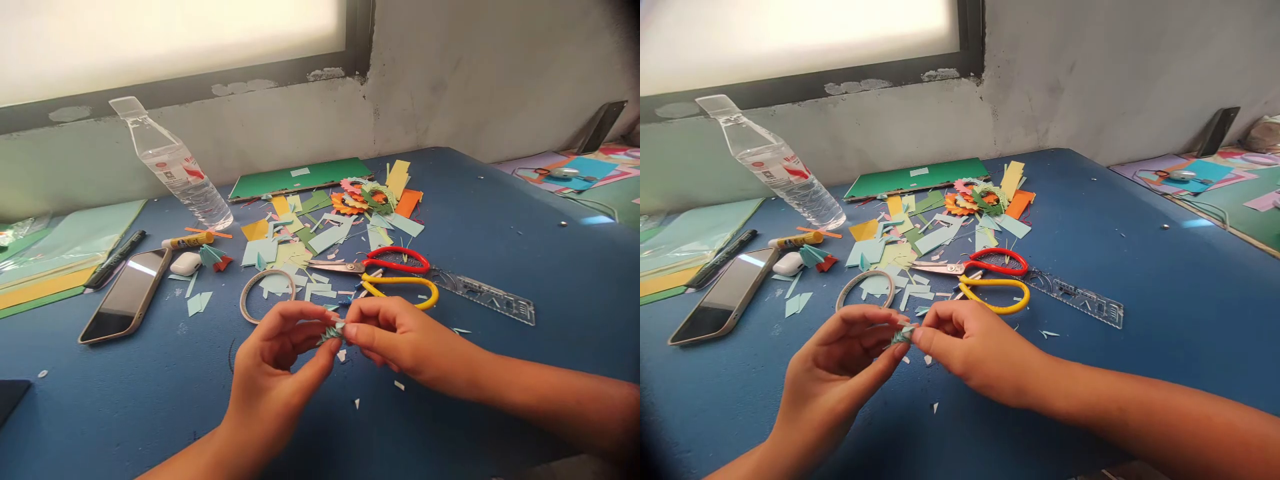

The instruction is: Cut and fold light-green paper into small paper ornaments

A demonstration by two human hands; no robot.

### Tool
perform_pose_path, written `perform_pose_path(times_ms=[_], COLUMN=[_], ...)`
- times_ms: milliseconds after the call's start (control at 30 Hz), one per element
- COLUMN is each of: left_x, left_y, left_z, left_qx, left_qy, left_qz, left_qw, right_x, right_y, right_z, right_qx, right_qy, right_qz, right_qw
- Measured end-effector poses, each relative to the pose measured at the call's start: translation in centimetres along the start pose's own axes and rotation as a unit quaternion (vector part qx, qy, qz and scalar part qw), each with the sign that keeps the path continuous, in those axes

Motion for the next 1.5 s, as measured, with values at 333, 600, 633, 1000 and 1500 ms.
perform_pose_path(times_ms=[333, 600, 633, 1000, 1500], left_x=[0.0, 0.0, 0.0, -0.1, 0.2], left_y=[0.0, 0.0, 0.0, 0.0, 0.1], left_z=[-0.5, 0.1, 0.1, -0.5, -0.3], left_qx=[0.003, 0.052, 0.061, 0.067, 0.052], left_qy=[-0.045, 0.026, 0.025, -0.035, -0.018], left_qz=[0.064, 0.002, 0.000, 0.078, 0.107], left_qw=[0.997, 0.998, 0.998, 0.994, 0.993], right_x=[1.0, 1.1, 1.1, 0.9, 0.6], right_y=[0.7, 1.1, 1.2, 1.0, 1.0], right_z=[-0.7, -0.8, -0.7, -0.3, 0.2], right_qx=[-0.069, -0.092, -0.096, -0.105, -0.096], right_qy=[0.143, 0.200, 0.194, 0.148, 0.159], right_qz=[-0.328, -0.252, -0.234, -0.163, -0.192], right_qw=[0.931, 0.942, 0.948, 0.970, 0.964])
Point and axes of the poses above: each hand's wrist, its own z-axis towards the middle knuckle, its own y-axis out of the back of the hand, x = y × z, the point moved 3 cm from there along z, towards the middle knuckle, and after that the axes turned 9 degrees about y, right-handed, at the moved point
